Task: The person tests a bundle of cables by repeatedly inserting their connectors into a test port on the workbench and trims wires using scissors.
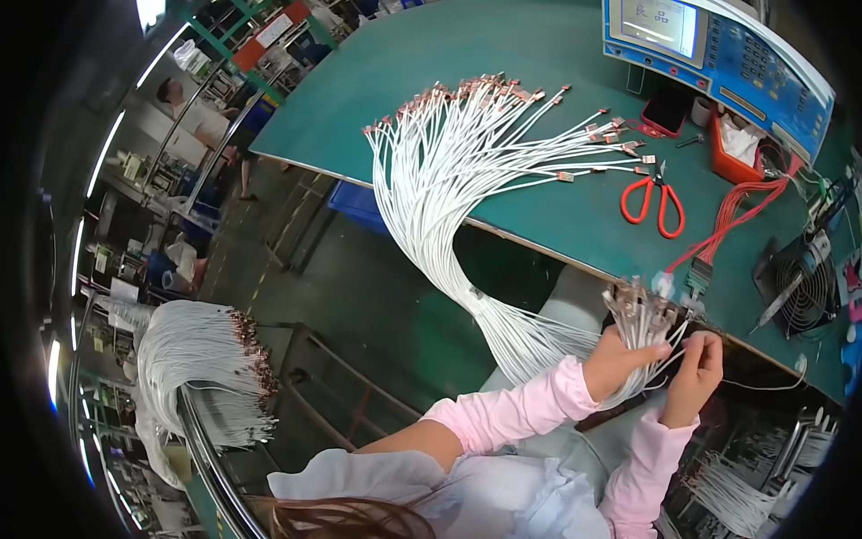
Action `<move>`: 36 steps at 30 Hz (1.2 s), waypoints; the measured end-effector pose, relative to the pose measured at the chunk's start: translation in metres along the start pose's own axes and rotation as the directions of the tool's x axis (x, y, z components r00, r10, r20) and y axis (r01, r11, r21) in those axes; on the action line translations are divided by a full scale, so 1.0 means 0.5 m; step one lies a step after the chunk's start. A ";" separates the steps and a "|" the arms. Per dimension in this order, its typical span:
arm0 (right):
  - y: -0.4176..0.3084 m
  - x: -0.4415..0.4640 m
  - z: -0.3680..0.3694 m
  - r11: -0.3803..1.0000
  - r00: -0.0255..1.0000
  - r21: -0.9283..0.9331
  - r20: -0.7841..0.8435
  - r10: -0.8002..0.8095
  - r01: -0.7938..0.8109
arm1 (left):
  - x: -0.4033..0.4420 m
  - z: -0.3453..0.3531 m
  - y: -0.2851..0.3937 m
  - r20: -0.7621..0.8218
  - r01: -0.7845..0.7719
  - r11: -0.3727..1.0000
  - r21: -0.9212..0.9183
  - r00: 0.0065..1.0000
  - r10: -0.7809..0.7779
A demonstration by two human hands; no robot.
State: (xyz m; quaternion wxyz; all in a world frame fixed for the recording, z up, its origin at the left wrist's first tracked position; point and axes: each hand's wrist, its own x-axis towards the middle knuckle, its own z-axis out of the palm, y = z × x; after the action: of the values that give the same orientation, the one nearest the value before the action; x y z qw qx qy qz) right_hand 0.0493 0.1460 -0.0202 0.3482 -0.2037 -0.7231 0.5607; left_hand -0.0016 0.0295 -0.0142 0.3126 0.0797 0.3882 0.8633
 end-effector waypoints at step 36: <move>0.034 0.000 -0.059 0.793 0.914 -0.576 -0.182 -0.361 0.199 | 0.028 0.012 0.000 -0.144 0.208 0.978 0.028 0.969 -0.202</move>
State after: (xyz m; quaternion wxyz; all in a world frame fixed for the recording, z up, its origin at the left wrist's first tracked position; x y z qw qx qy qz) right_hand 0.0691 0.1707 -0.0324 0.4549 -0.2617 -0.8174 0.2374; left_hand -0.0105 0.0415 -0.0115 0.3704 -0.0152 0.4339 0.8212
